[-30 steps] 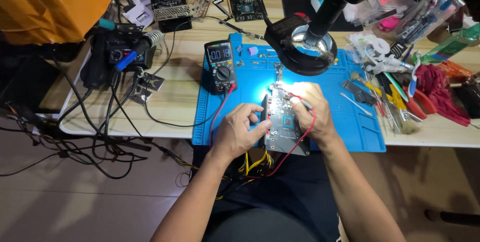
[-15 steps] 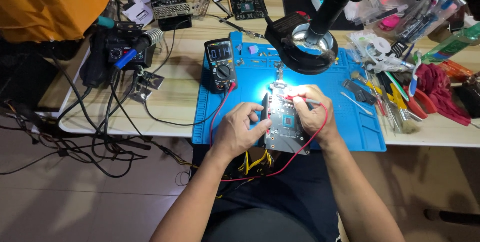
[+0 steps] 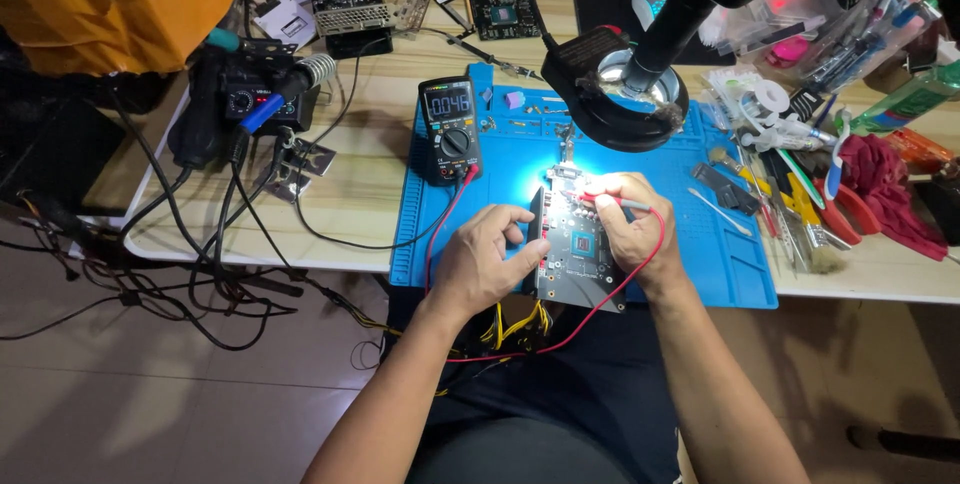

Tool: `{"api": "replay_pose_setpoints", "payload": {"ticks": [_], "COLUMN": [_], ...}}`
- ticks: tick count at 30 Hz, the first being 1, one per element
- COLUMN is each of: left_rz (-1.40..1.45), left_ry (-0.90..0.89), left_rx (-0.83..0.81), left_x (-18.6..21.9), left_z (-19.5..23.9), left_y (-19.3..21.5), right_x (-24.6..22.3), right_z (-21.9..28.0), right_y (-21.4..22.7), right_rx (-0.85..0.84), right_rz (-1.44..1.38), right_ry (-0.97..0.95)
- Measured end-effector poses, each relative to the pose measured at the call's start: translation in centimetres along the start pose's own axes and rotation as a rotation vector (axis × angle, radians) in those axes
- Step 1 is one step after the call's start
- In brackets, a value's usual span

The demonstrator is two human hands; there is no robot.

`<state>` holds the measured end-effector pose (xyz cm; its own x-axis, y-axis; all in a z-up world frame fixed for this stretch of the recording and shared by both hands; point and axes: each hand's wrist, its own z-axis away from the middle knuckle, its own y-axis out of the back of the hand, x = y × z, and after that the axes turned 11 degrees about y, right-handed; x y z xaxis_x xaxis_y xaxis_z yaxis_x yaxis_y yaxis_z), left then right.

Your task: Testing and diagnosing a circuit board using a digital multimeter and probes under a microscope

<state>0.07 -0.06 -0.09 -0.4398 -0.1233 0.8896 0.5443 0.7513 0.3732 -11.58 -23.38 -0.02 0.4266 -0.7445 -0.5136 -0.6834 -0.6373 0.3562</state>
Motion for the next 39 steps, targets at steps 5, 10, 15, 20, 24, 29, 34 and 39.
{"api": "replay_pose_setpoints", "payload": {"ticks": [5, 10, 15, 20, 24, 29, 34, 39], "left_rz": [-0.002, -0.003, -0.026, -0.024, -0.011, -0.01, -0.007, 0.0], "left_ry": [0.005, 0.034, 0.053, 0.061, 0.064, 0.077, 0.085, 0.095], "left_rx": [-0.001, -0.017, -0.025, -0.03, -0.03, -0.041, -0.041, -0.049], "left_x": [0.0, 0.0, -0.1, -0.6, -0.1, 0.1, -0.2, 0.4], "left_z": [0.0, 0.0, -0.1, -0.3, -0.3, -0.4, -0.4, -0.3], "left_y": [0.0, 0.0, 0.0, -0.1, 0.0, 0.1, -0.1, 0.1], "right_x": [0.0, 0.2, 0.6, -0.4, 0.3, 0.7, 1.5, 2.2], "right_z": [0.0, 0.2, 0.3, -0.2, 0.1, 0.4, 0.7, 1.1], "right_y": [0.1, 0.1, 0.1, 0.1, 0.1, 0.3, 0.1, 0.0], "right_rx": [-0.003, 0.007, 0.01, 0.03, 0.037, 0.01, 0.019, 0.023], "right_rz": [0.008, 0.017, 0.031, 0.042, 0.046, 0.046, 0.042, 0.029], "right_ry": [-0.014, -0.037, -0.037, -0.027, -0.032, -0.052, -0.031, -0.033]}}
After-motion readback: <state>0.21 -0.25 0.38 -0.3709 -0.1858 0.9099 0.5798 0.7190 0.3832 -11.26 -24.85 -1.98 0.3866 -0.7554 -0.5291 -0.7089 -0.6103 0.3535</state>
